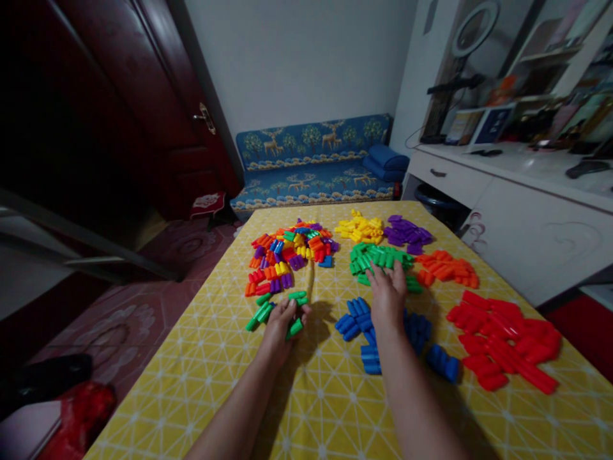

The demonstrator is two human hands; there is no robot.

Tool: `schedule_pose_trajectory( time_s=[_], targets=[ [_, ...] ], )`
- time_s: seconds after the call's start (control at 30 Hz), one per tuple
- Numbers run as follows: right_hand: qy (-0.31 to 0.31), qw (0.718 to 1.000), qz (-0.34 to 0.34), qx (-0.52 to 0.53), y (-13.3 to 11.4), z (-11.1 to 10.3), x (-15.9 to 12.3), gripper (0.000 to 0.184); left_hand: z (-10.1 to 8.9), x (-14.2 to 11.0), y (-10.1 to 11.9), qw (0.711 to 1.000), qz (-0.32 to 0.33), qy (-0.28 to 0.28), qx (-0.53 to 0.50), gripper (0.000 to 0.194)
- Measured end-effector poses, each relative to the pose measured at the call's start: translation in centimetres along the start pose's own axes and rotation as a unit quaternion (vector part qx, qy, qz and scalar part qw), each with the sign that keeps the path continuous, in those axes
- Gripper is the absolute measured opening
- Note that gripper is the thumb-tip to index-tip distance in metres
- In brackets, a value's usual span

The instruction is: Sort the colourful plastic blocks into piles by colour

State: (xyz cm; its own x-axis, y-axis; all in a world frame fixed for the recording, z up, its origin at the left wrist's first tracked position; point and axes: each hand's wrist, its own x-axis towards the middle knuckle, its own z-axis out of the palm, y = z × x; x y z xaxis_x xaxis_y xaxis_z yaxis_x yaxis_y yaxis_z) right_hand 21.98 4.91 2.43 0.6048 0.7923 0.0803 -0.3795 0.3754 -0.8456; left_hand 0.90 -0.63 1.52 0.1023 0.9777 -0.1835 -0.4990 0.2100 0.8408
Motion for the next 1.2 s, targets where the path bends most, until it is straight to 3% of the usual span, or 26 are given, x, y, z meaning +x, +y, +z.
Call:
schedule_pose_trajectory(
  time_s=[0.2, 0.3, 0.37, 0.47, 0.57, 0.63, 0.7, 0.8, 0.97, 1.03, 1.2],
  targets=[
    [-0.008, 0.999, 0.042, -0.004, 0.7, -1.3, 1.1, 0.073, 0.0, -0.1, 0.0, 0.998, 0.006, -0.024, 0.062, 0.048],
    [0.002, 0.999, 0.020, -0.036, 0.9, -0.5, 0.1, 0.075, -0.1, -0.1, -0.2, 0.998, 0.005, -0.025, 0.065, 0.050],
    [-0.023, 0.997, -0.012, -0.077, 0.7, 0.4, -1.2, 0.072, -0.2, 0.0, -0.4, 0.998, 0.007, -0.025, 0.061, 0.051],
    [-0.159, 0.972, -0.007, -0.175, 0.1, 1.9, -3.5, 0.058, -0.2, 0.0, -0.5, 0.998, 0.007, -0.038, 0.058, 0.052],
    [-0.322, 0.915, 0.037, -0.241, -0.3, 3.1, -5.8, 0.047, -0.1, -0.3, -0.4, 0.997, 0.008, -0.055, 0.062, 0.050],
    [-0.381, 0.889, 0.036, -0.251, -0.4, 3.7, -6.8, 0.038, 0.0, -0.5, -0.1, 0.996, 0.014, -0.058, 0.067, 0.050],
    [-0.400, 0.883, 0.039, -0.242, -0.3, 4.0, -7.4, 0.031, 0.2, -0.6, 0.1, 0.996, 0.016, -0.053, 0.074, 0.052],
    [-0.362, 0.900, 0.078, -0.228, 0.1, 3.8, -7.2, 0.033, 0.3, -0.6, 0.1, 0.997, 0.002, -0.038, 0.072, 0.056],
    [-0.180, 0.953, 0.065, -0.234, 0.8, 2.3, -4.8, 0.040, -0.1, -0.3, 0.0, 1.000, -0.026, -0.017, 0.000, 0.059],
    [-0.132, 0.955, 0.024, -0.265, 1.0, 1.5, -3.7, 0.040, -0.3, -0.1, 0.0, 0.998, -0.040, -0.009, -0.056, 0.055],
    [-0.049, 0.936, -0.151, -0.315, 0.4, 1.0, -3.3, 0.044, -0.3, 0.0, 1.0, 0.971, -0.084, 0.020, -0.224, 0.044]
  ],
)
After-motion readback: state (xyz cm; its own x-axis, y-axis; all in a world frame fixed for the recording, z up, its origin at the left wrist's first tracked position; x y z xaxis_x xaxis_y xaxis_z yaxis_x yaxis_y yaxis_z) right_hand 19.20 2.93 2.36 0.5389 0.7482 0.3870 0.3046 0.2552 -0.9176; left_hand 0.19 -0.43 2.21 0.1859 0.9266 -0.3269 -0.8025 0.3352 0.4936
